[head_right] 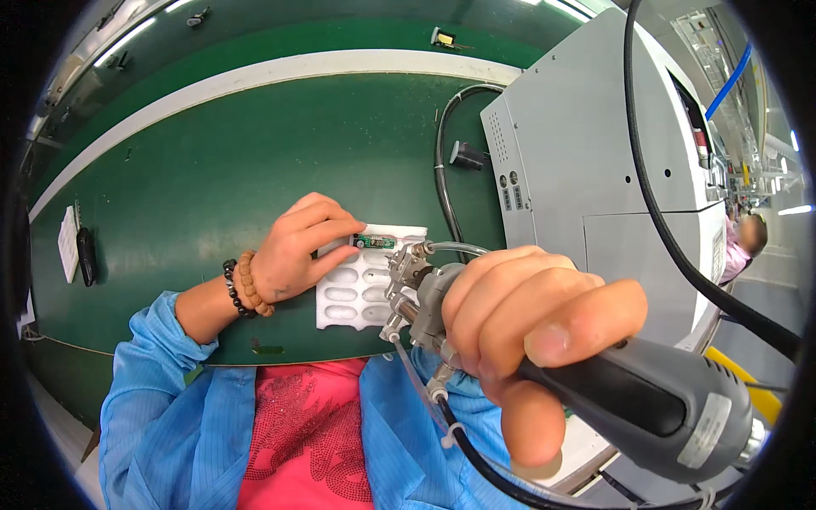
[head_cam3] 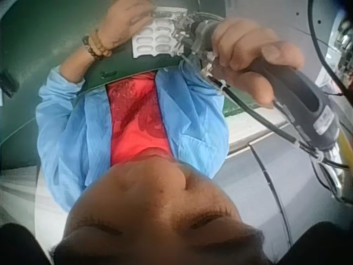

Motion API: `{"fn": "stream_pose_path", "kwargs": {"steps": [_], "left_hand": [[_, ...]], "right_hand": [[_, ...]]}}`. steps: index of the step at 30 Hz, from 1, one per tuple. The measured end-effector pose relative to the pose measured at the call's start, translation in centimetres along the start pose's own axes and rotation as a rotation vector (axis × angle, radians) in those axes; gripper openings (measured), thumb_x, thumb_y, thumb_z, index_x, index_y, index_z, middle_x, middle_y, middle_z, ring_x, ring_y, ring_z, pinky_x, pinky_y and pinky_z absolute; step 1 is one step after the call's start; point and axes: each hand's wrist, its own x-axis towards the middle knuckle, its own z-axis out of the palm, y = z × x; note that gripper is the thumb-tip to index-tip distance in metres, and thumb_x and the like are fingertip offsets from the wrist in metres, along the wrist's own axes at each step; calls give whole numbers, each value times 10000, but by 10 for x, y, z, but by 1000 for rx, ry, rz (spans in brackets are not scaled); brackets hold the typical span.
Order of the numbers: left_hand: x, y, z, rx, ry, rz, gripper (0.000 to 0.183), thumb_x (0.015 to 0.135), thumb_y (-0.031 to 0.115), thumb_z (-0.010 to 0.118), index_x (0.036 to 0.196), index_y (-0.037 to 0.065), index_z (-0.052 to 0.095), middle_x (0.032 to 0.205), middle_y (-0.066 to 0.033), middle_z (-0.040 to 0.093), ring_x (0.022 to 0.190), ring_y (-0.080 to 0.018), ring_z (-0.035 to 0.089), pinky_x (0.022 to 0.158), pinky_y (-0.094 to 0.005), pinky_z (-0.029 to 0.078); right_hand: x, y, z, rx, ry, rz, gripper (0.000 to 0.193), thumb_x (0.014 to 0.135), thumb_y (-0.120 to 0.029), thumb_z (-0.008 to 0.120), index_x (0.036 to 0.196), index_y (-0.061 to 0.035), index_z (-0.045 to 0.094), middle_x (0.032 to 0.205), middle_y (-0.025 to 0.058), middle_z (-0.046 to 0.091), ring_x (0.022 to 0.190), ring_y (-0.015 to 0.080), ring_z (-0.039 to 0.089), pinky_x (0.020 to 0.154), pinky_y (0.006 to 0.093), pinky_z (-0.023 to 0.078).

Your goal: The person uses a handheld hot air tool to apply heat to small green circuit boards held in a white plastic tray. They repeatedly pick up individual boards, position them under the nozzle, and then place them back into the tray or on the table. The process is repetitive and involves handling multiple small electronic components.

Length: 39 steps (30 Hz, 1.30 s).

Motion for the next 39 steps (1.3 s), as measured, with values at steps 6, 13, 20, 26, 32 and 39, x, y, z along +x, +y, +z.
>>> {"fn": "stream_pose_path", "kwargs": {"steps": [6,13,20,26,32,39], "left_hand": [[-4,-8,9,-99,13,-87,300,726,81,822,1003,27,716,906,-96,678,915,-272,630,764,-372,522],[-5,-9,12,-93,39,-97,307,693,64,831,973,19,714,931,-97,691,955,-302,632,789,-383,526],[-5,-10,12,-141,48,-101,304,670,41,829,946,8,708,954,-96,687,949,-302,629,806,-390,525],[-5,-9,13,-124,57,-100,311,656,27,820,945,7,708,941,-95,679,941,-298,629,808,-394,521],[-7,-10,15,-124,56,-99,315,652,24,815,947,10,709,937,-92,677,934,-295,627,812,-397,513],[-6,-10,16,-117,41,-106,308,654,25,814,944,16,710,936,-84,678,931,-289,628,820,-396,502]], "right_hand": [[4,14,5,-70,-3,27,529,882,-475,712,1123,-74,465,674,-11,535,516,91,537,453,214,467],[6,28,8,-68,24,53,544,880,-497,708,1140,-81,473,686,-13,543,524,89,547,464,209,475],[8,38,10,-100,-28,100,553,871,-521,705,1136,-91,478,700,-11,555,528,89,556,465,206,466],[7,40,10,-75,-38,101,556,865,-528,706,1133,-96,480,704,-12,560,527,89,558,466,206,467],[6,40,10,-71,-44,116,564,857,-538,709,1133,-101,483,702,-14,560,529,88,561,470,207,469],[4,39,8,-74,-51,114,565,849,-541,711,1134,-106,490,697,-16,558,533,88,569,473,208,472]]}}
